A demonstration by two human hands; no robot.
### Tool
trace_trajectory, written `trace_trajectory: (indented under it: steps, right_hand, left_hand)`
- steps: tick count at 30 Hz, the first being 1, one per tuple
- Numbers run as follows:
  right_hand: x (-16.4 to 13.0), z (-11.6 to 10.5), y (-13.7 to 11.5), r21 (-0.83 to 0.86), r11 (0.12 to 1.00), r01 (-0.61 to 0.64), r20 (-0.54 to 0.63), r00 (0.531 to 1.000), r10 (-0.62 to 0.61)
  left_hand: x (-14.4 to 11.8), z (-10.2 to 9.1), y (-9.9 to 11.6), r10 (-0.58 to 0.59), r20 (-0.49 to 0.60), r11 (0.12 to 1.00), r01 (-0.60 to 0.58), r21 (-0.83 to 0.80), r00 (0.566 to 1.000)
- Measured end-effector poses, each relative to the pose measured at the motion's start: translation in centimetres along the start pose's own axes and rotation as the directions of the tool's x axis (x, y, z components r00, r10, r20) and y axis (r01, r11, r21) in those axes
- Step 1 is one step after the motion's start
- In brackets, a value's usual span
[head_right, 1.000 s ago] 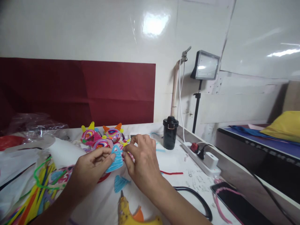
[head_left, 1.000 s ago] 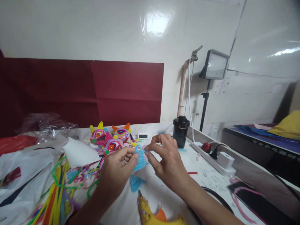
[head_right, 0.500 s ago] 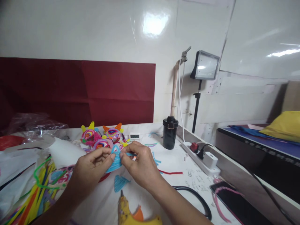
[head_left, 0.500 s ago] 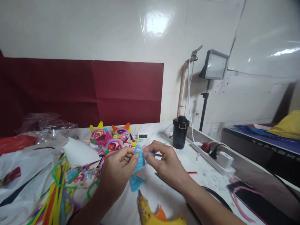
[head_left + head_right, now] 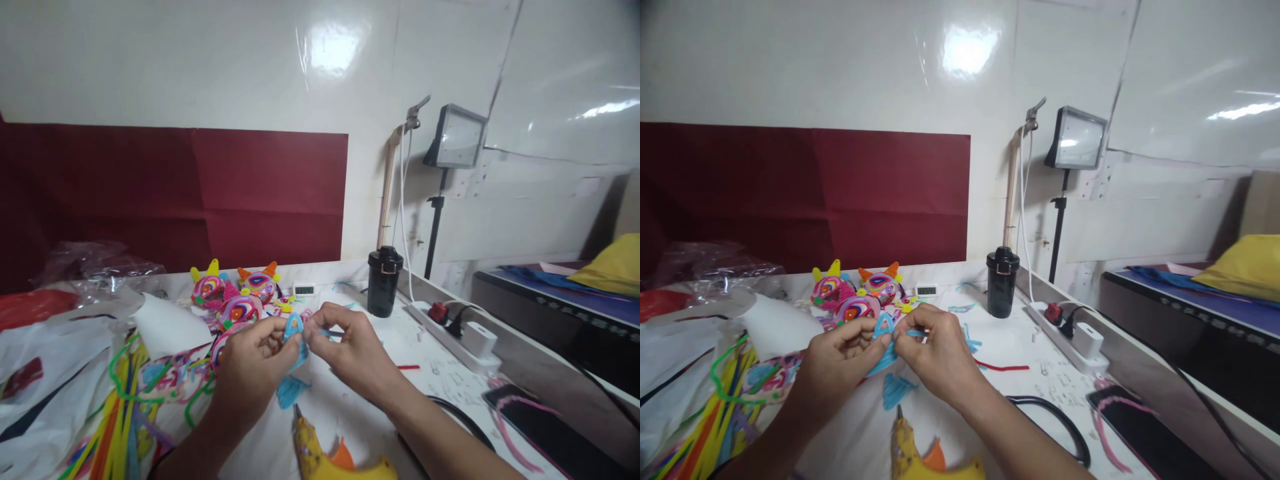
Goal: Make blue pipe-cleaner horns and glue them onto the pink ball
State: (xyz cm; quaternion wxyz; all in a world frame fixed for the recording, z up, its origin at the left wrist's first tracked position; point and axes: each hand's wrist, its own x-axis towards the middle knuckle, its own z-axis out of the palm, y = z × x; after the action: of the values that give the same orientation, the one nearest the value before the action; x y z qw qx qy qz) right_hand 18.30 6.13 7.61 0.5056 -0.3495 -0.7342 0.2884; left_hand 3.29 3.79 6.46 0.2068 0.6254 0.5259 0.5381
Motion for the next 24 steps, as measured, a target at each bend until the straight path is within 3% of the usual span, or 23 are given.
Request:
trace_trajectory:
  steps: [6, 12, 18, 22, 24]
  right_hand:
    - [-0.2, 0.1, 0.1, -0.155, 0.98, 0.124, -0.025, 0.991, -0.13]
    - [-0.5, 0.2, 0.0, -0.296, 0.947, 0.128, -0.021, 0.99, -0.141]
    - [-0.7, 0.1, -0.4, -0.35, 0.935, 0.062, -0.043, 0.996, -0.082]
    - [-0.7, 0.2, -0.2, -0.278, 0.957, -0.088, -0.039, 0.996, 0.08]
    - [-0.7, 0.3, 0.0, -0.261, 0.956, -0.134, -0.038, 0.991, 0.128]
  left_hand:
    - [-0.1, 0.0, 0.4, 0.173, -0.048, 0.963, -0.159, 0.219, 0.984]
    - [-0.3, 0.3, 0.6, 0.386, -0.065, 0.849, -0.327, 0.416, 0.92]
    - [-0.6, 0.9, 0.0, 0.639, -0.018, 0.627, -0.508, 0.59, 0.769]
    - [-0.8, 1.1, -1.1, 0.76, 0.101, 0.412, -0.595, 0.691, 0.643]
    - [-0.8, 1.1, -1.5, 0.777, 0.17, 0.321, -0.614, 0.721, 0.607]
